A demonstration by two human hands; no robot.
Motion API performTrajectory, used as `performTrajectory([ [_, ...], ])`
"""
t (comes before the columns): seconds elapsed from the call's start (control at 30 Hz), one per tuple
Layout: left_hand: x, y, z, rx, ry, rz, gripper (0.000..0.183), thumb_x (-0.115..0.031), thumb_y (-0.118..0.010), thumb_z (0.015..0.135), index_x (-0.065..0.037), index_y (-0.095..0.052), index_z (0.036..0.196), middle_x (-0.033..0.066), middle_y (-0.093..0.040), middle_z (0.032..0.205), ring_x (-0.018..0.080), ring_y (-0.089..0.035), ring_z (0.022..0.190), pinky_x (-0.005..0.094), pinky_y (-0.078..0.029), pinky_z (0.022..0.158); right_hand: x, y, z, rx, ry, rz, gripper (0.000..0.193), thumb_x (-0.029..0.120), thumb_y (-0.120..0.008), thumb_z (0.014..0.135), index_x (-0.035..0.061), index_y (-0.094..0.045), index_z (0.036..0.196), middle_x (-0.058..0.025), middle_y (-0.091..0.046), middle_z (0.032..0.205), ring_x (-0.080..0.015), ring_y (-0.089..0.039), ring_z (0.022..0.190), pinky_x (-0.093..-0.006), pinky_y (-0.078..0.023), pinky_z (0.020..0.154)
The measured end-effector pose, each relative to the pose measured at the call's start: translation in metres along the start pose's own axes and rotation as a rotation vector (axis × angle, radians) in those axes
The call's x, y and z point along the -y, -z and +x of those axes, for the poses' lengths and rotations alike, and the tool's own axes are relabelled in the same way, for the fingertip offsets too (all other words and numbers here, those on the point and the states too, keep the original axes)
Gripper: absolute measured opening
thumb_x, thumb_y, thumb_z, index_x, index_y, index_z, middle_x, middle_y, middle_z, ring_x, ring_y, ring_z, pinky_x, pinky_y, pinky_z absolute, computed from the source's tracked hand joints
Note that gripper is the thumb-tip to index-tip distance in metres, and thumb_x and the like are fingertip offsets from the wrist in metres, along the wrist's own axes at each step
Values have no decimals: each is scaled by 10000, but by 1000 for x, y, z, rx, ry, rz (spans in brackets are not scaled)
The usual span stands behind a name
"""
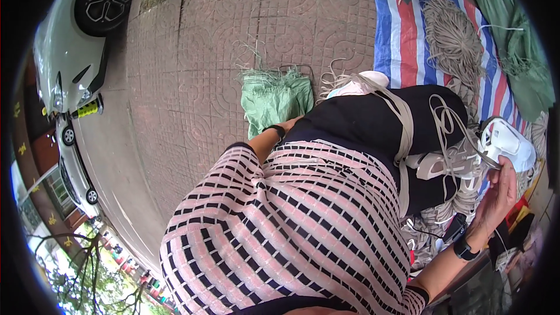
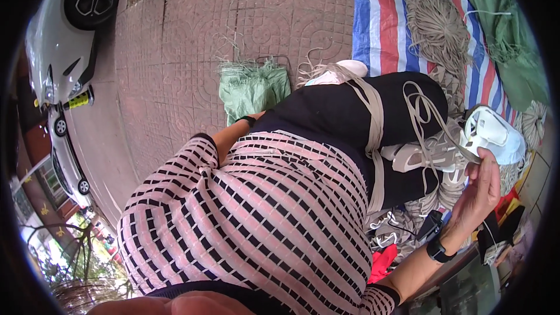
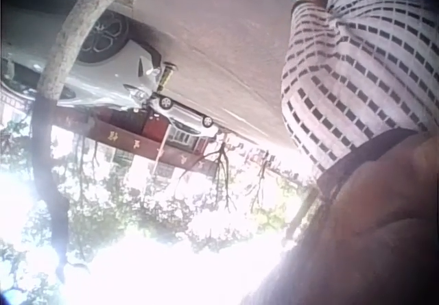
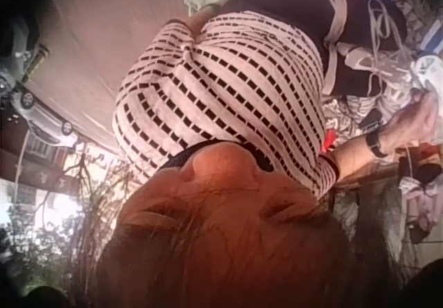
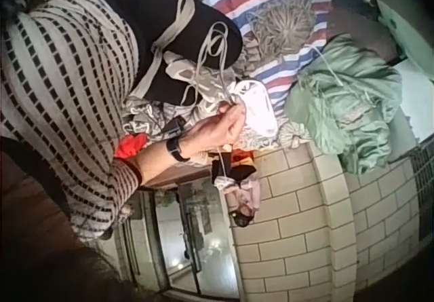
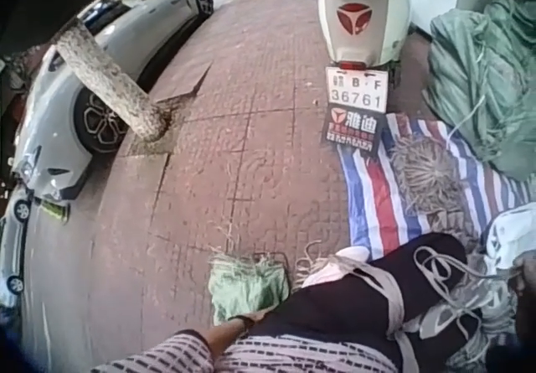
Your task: Lacing several pairs of athletic shoes while sitting on a mat outdoors.
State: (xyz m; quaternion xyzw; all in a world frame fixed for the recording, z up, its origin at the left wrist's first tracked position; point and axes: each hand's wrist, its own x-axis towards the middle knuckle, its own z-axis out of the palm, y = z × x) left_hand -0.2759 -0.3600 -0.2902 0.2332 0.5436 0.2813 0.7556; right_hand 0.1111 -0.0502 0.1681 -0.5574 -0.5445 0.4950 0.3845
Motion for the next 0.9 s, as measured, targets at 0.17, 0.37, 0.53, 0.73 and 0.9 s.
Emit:
performTrajectory([
  [0.17,-69,6,0,134,131,615,392,-293,-575,835,-38,-595,1133,107,-632,1058,261,-620,941,344,-490,834,-9,-1,-15,-49,31,-153,241,133,-516,929,-71,-609,1015,-38,-570,896,-75,-373,684,-225,-310,628],
  [0.37,-147,13,-28,10,257,285,321,-222,-503,861,0,-607,1069,150,-634,989,253,-648,840,367,-572,661,9,12,-1,-70,45,-124,257,147,-513,936,-68,-607,1039,-25,-564,900,-73,-363,683,-219,-301,625],
  [0.53,-234,29,-25,-121,201,392,295,-141,-521,858,1,-579,1109,129,-630,1060,231,-643,865,350,-565,665,23,52,-5,-208,87,5,300,186,-494,951,-55,-574,1111,18,-453,693,-52,-321,614,-212,-269,584],
  [0.73,-419,-20,-16,-268,-313,1015,239,-150,-562,863,-19,-598,1060,106,-651,907,174,-603,794,322,-483,701,119,128,-27,-328,319,243,268,181,-403,991,-14,-521,1132,42,-278,573,-48,-228,488,-204,-248,515],
  [0.9,-539,-159,4,-19,-879,1082,240,-179,-560,894,-20,-573,1074,92,-638,913,169,-594,804,307,-476,700,222,226,-112,-369,592,167,257,148,-419,967,-54,-505,1102,0,-268,582,-98,-213,509,-249,-271,539],
])
